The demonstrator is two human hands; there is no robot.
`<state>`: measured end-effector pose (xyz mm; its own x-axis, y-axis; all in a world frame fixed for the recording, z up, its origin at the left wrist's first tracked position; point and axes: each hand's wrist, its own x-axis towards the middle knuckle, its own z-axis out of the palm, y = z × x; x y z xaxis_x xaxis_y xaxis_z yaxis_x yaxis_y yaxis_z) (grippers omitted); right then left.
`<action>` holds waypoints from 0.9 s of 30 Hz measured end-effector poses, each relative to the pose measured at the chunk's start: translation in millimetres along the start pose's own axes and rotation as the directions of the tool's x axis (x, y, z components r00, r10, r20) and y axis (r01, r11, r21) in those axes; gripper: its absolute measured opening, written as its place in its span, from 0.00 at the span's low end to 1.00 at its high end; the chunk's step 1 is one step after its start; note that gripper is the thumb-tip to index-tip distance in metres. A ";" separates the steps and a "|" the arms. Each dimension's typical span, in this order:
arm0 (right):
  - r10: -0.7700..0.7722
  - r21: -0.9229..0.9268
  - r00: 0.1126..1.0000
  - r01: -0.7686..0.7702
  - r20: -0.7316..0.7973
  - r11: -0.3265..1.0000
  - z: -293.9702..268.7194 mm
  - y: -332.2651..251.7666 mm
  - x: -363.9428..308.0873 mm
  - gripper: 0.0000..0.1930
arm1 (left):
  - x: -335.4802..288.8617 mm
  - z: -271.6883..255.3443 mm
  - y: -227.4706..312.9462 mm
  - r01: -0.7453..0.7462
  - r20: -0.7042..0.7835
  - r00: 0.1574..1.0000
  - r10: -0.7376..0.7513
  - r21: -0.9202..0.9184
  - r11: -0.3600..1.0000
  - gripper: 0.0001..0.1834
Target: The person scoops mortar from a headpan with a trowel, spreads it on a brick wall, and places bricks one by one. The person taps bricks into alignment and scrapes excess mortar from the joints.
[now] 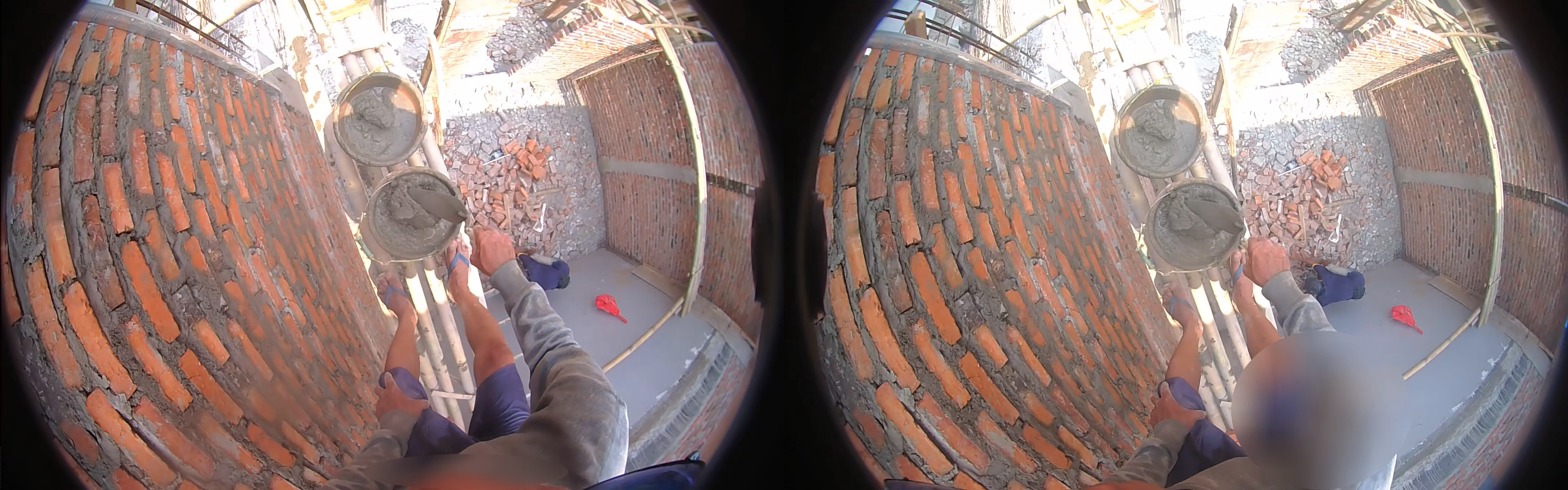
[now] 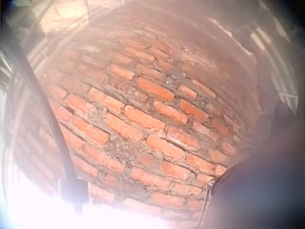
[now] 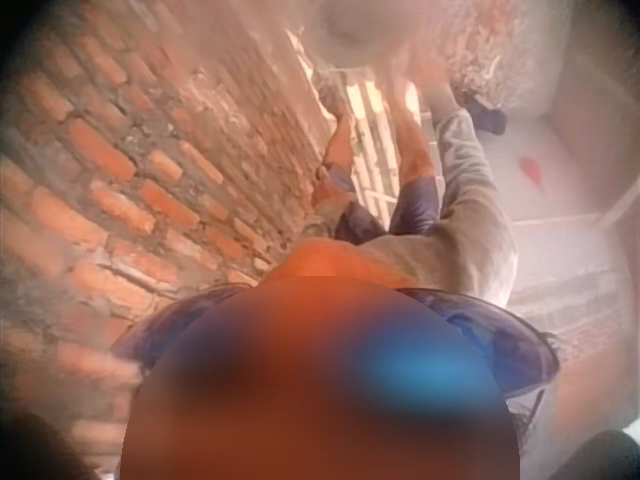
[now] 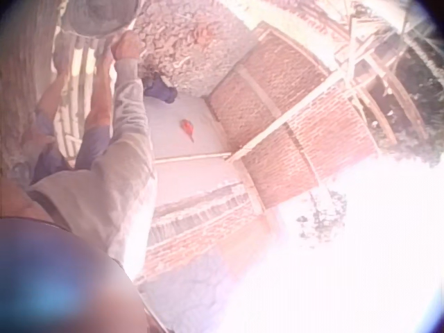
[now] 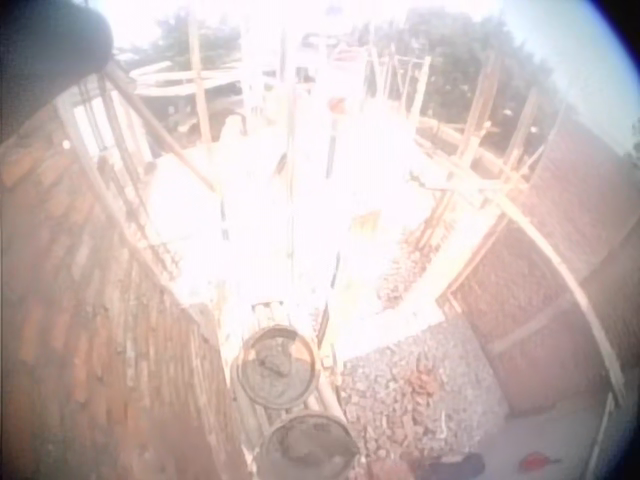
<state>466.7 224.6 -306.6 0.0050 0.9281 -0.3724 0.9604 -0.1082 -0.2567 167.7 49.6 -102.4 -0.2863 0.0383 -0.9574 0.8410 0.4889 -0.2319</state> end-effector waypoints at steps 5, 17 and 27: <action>-0.243 -0.130 0.965 0.255 0.101 0.958 80.0 -68.4 10.5 0.06 | -1.0 7.8 1.2 0.015 0.012 1.000 -0.014 -0.019 1.000 0.72; 0.048 -0.159 0.999 -0.046 0.005 0.986 -32.4 -4.9 -3.7 0.07 | 12.3 5.1 -17.4 -0.040 -0.041 0.998 0.042 0.033 0.999 0.71; -0.026 -0.147 0.984 0.053 0.176 0.988 6.2 -63.9 -7.5 0.09 | 21.5 10.5 -41.8 -0.088 -0.029 0.995 0.092 0.108 0.990 0.69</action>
<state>403.6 222.4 -293.0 -0.0694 0.8535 -0.5164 0.9899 -0.0054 -0.1419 131.3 20.9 -115.1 -0.2212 0.1087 -0.9692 0.9077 0.3864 -0.1638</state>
